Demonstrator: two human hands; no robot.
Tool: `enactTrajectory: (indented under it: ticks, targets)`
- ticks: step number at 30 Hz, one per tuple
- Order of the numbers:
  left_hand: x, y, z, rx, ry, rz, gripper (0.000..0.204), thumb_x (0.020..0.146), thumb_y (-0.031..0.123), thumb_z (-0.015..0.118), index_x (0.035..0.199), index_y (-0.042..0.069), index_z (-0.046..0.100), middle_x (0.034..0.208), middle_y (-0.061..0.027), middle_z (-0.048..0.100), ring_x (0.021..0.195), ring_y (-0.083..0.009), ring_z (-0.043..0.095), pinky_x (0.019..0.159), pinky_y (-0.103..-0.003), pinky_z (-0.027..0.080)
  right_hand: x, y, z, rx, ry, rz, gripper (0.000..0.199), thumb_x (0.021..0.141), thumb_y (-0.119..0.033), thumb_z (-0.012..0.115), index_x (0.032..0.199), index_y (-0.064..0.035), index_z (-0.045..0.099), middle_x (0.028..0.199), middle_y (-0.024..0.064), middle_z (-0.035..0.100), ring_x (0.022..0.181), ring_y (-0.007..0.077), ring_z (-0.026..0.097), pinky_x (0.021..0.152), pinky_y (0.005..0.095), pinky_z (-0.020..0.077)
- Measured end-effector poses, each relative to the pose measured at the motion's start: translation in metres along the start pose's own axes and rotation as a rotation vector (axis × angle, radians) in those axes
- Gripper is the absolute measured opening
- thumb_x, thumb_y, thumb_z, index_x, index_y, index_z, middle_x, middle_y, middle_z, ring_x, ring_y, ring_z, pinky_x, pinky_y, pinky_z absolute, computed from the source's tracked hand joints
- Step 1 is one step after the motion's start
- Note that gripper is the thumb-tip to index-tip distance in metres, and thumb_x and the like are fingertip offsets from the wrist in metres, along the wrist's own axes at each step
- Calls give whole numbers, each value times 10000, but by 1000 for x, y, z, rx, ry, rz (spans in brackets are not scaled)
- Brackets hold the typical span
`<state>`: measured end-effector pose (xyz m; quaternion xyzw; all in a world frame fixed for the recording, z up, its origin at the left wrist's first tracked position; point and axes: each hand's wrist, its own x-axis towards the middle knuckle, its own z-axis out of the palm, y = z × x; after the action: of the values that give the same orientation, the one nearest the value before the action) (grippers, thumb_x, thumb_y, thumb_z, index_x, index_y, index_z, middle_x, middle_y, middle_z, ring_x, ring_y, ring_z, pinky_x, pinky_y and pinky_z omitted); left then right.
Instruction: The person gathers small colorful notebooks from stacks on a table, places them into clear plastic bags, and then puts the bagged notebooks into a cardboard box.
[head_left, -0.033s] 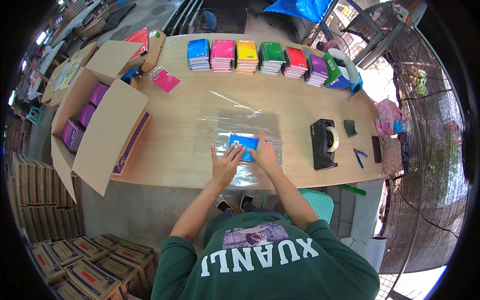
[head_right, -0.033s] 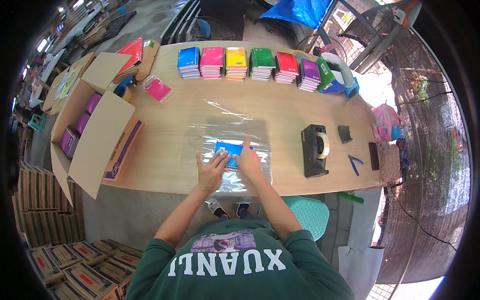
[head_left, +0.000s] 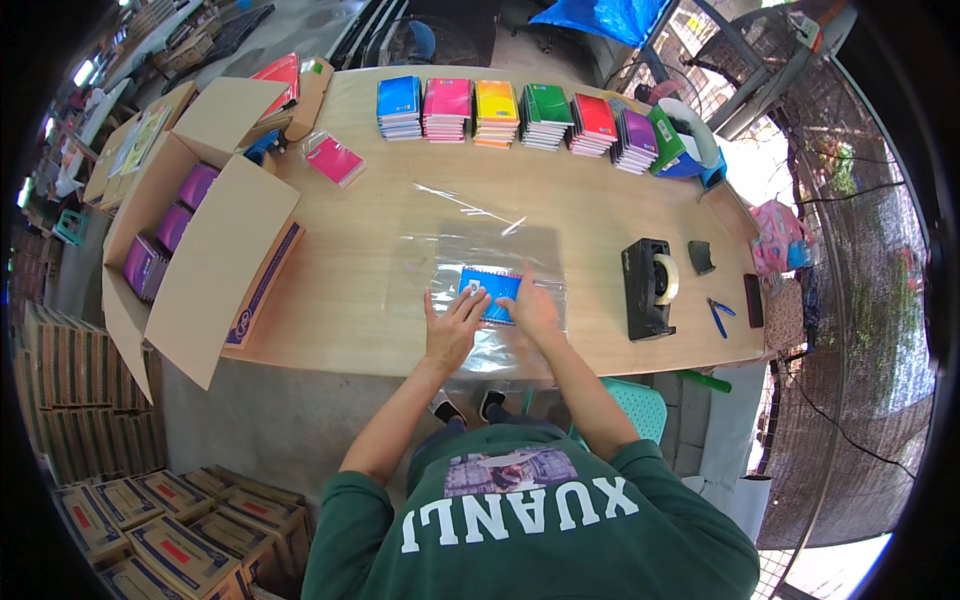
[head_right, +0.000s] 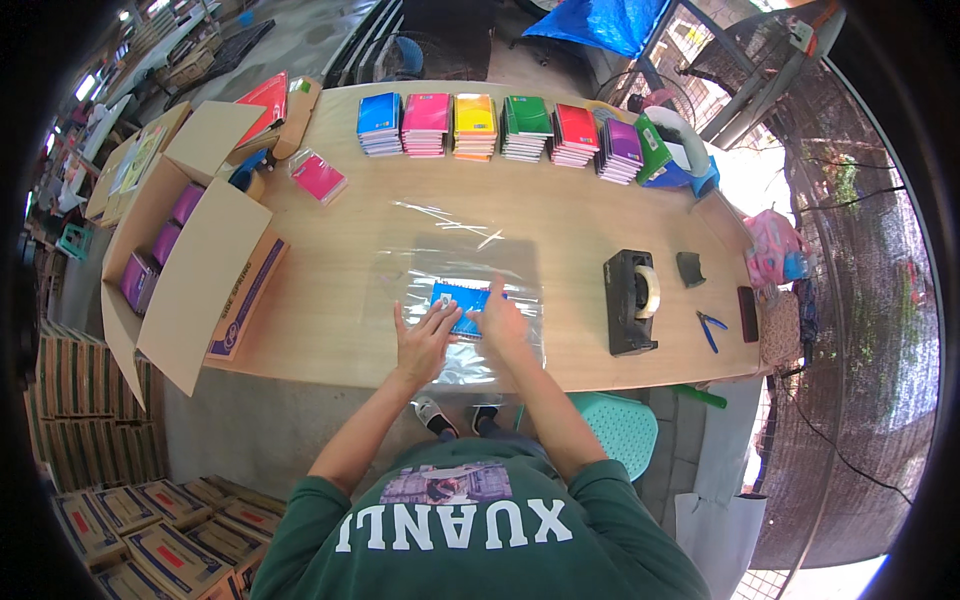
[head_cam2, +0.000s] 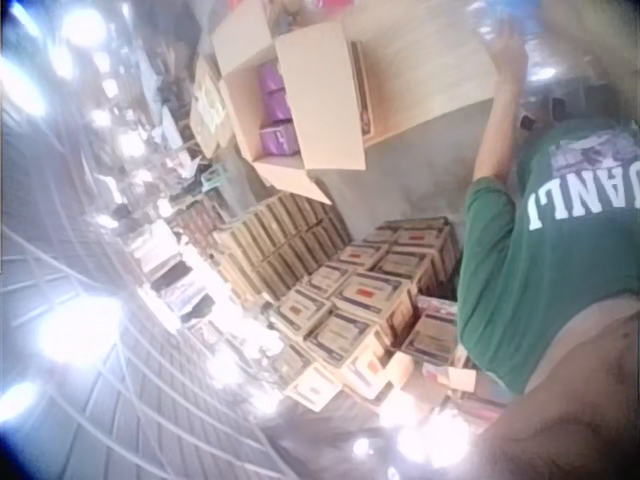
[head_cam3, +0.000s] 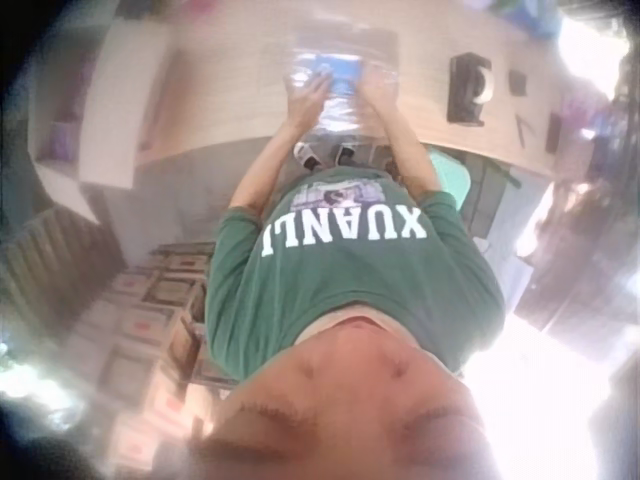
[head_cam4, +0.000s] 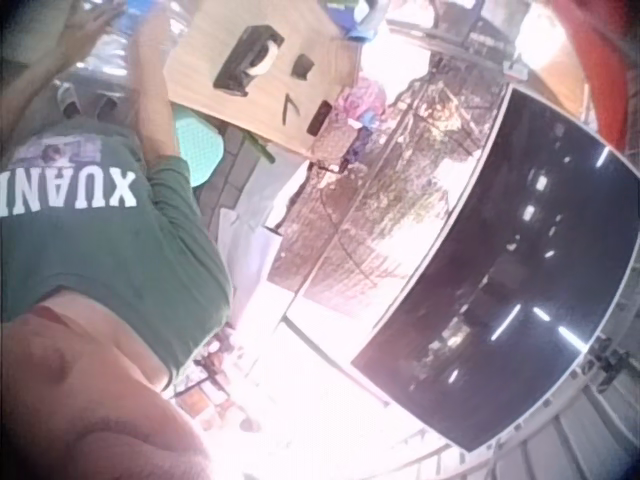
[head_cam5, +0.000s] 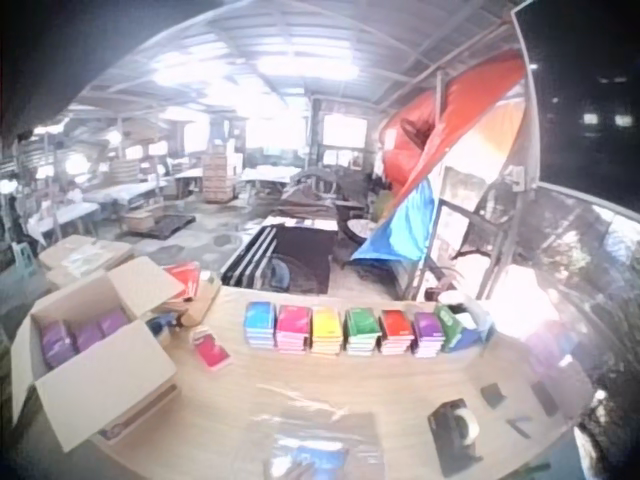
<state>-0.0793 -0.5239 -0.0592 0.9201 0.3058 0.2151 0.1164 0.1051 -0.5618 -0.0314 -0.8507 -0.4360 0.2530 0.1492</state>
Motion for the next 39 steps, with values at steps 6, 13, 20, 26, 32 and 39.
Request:
enactTrajectory:
  ticks: [6, 13, 20, 26, 32, 39]
  targets:
    - [5, 0, -26, 132, -104, 27, 602, 878, 283, 663, 1431, 171, 454, 1377, -36, 521, 1285, -271, 487, 1096, -714, 111, -6, 17, -10, -126, -101, -81, 1095, 767, -381, 805, 1528, -99, 70, 1001, 242, 694, 931, 409, 684, 783, 472, 545]
    - [-77, -4, -19, -747, 114, -882, 849, 796, 297, 799, 1486, 79, 354, 1329, -162, 495, 1196, -277, 521, 996, -551, 384, -7, -5, -67, -35, -2, -447, 1009, 707, -334, 837, 1496, -52, 273, 1174, 282, 620, 1034, 403, 632, 893, 451, 503]
    - [14, 81, 30, -1692, 473, -946, 812, 763, -33, 718, 1425, 22, 253, 1332, -148, 423, 1230, -233, 470, 1080, -373, 371, 44, -12, -31, 254, -370, -384, 999, 700, -275, 862, 1486, -42, 292, 1417, 212, 456, 1302, 335, 445, 1069, 440, 384]
    - [-11, 78, 14, -1014, 178, -394, 1110, 641, -41, 607, 1531, -43, -56, 1545, -278, 172, 1438, -375, 256, 1147, -425, 294, -29, 41, -5, 1099, -53, -596, 1031, 649, -88, 892, 1474, -44, 275, 1442, 107, 373, 1334, 248, 392, 1112, 399, 357]
    - [-21, 74, 24, -796, 210, -209, 1100, 606, -8, 606, 1530, -35, 10, 1583, -286, 74, 1477, -440, 102, 1202, -477, 136, -36, 54, 31, 1280, -122, -482, 1114, 620, -72, 907, 1498, -72, 221, 1513, 104, 322, 1367, 242, 373, 1120, 396, 352]
    - [-23, 74, 27, -804, 192, -248, 1106, 628, 44, 665, 1511, -60, 6, 1573, -291, 90, 1464, -446, 125, 1195, -475, 141, -32, 63, 9, 1254, -337, -380, 1006, 680, -18, 868, 1483, -104, 268, 1404, 84, 454, 1278, 212, 468, 1068, 383, 414]
